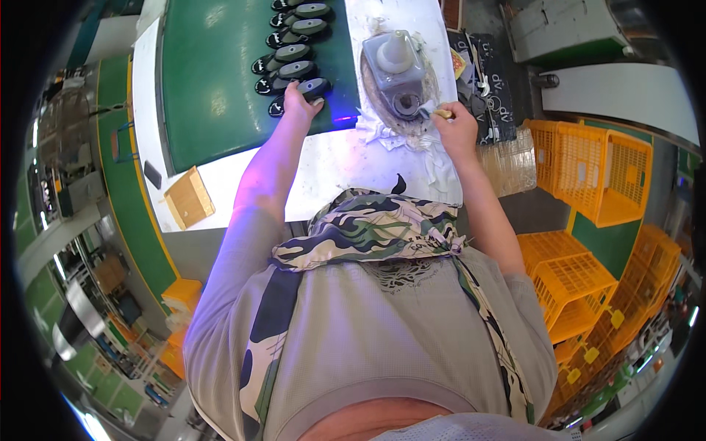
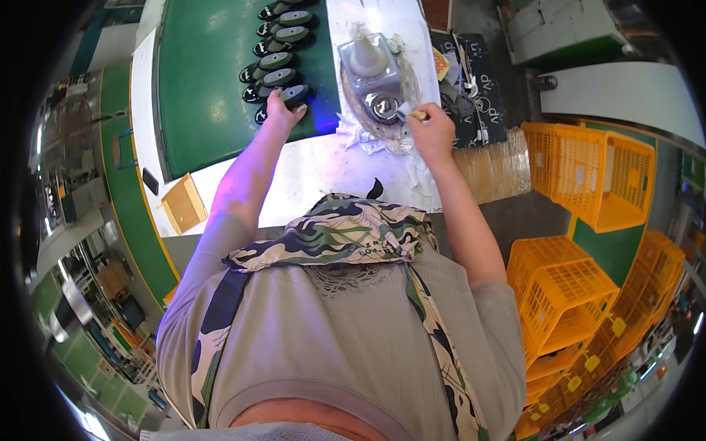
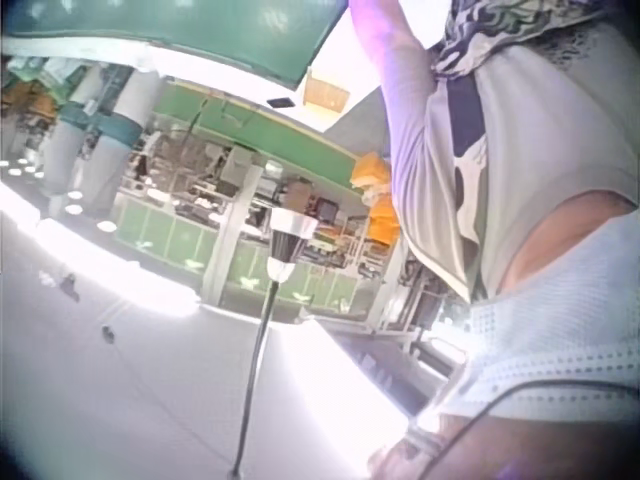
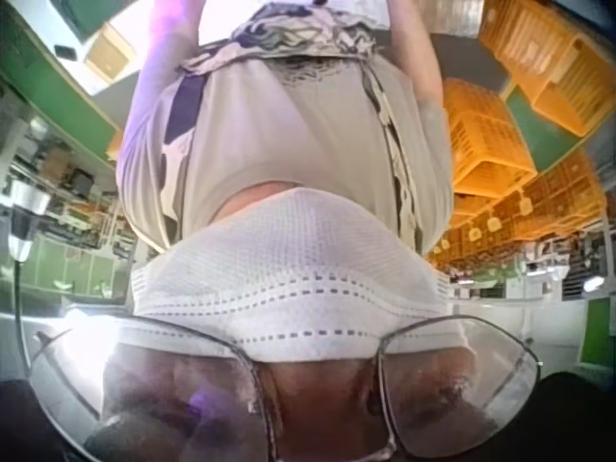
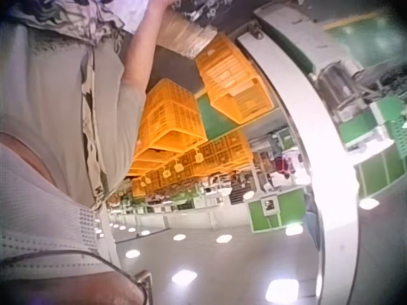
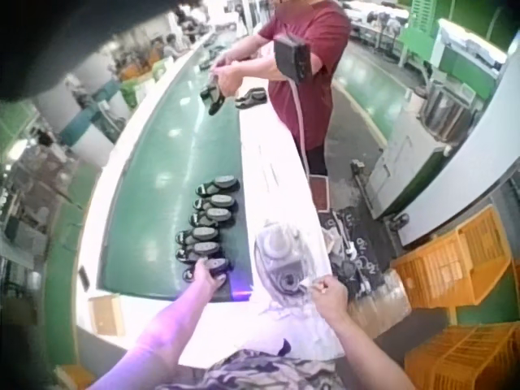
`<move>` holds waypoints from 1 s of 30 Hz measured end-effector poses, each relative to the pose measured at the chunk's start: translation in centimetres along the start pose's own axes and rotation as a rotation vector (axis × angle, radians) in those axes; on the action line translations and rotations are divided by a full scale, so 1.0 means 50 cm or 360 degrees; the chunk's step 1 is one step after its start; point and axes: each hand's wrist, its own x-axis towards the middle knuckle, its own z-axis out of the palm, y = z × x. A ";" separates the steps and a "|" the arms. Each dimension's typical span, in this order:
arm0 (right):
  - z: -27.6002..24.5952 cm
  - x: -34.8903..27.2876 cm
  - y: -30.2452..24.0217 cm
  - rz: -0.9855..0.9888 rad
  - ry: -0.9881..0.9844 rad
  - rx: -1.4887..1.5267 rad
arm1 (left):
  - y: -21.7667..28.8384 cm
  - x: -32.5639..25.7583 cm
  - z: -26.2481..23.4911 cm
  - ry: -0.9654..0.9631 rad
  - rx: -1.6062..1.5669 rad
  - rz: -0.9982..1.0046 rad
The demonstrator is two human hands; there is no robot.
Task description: Wiping the soles of black shoes with a liquid using a brush and cloth on a conveyor belt.
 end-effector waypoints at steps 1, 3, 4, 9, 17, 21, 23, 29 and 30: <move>0.006 0.007 -0.004 -0.0156 -0.0026 -0.0148 | 0.007 0.005 0.009 0.0033 0.0019 -0.0039; 0.018 0.012 -0.022 -0.0194 -0.0032 -0.0150 | 0.010 0.006 0.021 0.0087 0.0056 -0.0092; 0.027 0.019 -0.019 -0.0335 -0.0038 -0.0273 | 0.013 0.003 0.028 0.0083 0.0060 -0.0102; 0.071 0.032 -0.024 -0.0732 -0.0013 -0.0663 | 0.035 0.001 0.076 0.0010 0.0068 -0.0047; 0.088 0.036 -0.028 -0.0863 -0.0145 -0.0893 | 0.112 0.051 0.135 0.0069 0.0033 -0.0006; 0.078 0.030 -0.057 -0.1003 -0.0107 -0.0814 | 0.099 0.079 0.060 -0.0229 -0.0081 -0.0007; 0.074 0.027 -0.062 -0.1080 -0.0127 -0.0838 | 0.088 0.073 -0.001 -0.0322 -0.0079 0.0004; 0.052 0.012 -0.068 -0.0650 -0.0167 -0.0811 | 0.055 -0.091 -0.087 -0.1480 -0.0290 -0.0006; 0.056 0.011 -0.066 -0.0360 -0.0135 -0.0608 | 0.055 -0.122 -0.098 -0.1564 -0.0398 -0.0102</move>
